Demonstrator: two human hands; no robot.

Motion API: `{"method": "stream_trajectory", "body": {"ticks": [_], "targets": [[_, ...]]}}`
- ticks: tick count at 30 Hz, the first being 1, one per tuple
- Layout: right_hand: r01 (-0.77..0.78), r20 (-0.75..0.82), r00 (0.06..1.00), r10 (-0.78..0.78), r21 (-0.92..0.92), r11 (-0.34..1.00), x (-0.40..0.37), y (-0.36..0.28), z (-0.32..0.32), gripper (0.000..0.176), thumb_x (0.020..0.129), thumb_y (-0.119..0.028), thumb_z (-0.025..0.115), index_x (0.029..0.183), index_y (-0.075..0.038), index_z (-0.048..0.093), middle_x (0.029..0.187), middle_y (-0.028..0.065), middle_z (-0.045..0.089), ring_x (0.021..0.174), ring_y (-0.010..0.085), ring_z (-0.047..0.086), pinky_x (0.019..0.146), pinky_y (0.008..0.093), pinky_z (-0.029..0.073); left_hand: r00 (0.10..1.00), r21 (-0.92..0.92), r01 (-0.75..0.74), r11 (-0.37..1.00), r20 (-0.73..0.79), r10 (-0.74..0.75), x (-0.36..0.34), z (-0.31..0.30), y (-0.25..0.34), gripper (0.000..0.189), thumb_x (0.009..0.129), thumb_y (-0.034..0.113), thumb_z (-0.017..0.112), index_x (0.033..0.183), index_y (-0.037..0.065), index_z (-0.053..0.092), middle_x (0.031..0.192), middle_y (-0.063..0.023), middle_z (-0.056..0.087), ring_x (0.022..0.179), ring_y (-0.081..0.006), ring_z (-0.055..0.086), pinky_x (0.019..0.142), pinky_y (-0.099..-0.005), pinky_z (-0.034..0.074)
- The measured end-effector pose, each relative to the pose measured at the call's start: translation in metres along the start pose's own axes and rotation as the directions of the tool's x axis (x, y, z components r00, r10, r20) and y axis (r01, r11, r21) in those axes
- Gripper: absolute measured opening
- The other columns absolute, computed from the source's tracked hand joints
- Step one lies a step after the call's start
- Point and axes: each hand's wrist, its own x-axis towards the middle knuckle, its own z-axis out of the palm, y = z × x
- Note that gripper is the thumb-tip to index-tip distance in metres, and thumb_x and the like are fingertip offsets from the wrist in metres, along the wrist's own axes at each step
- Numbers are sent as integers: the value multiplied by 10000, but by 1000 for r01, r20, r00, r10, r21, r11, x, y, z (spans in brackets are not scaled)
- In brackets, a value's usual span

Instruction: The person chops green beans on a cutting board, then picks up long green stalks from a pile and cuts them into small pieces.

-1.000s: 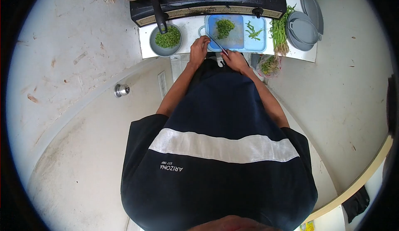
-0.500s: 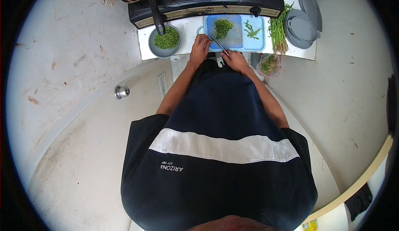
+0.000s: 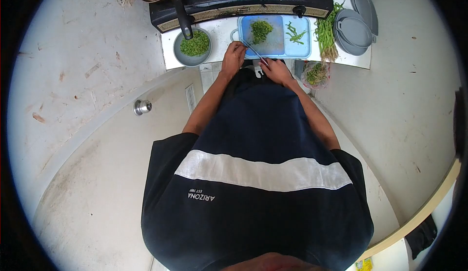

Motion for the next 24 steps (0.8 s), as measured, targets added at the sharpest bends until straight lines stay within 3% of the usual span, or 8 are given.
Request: {"method": "stream_trajectory", "body": {"ticks": [5,12,24], "targets": [[-28,7,1000,28,-46,999,-1,-4,4,492,1048,-472,507,1060,-7,670,811,278,701,814,494,693,771,591,549,996,47,-88,995,-5,88,-4,-3,-1,121,872,-6,712,990,-20,734,1057,-143,650,986,-322,662,860,-414,559],[-19,-30,999,14,-160,987,12,-11,7,488,1048,-467,490,1028,-8,652,786,274,698,778,490,698,754,587,560,995,156,-101,983,26,98,-5,-5,-3,146,859,36,721,1002,26,749,1055,-95,663,992,-290,634,875,-404,528],[4,-41,999,-6,-50,999,10,-2,0,463,1056,-432,504,1010,8,644,752,292,672,763,504,673,747,592,523,991,160,-135,978,18,134,-8,-4,1,213,873,68,719,1083,62,757,1104,-51,679,990,-274,616,878,-402,508]]}}
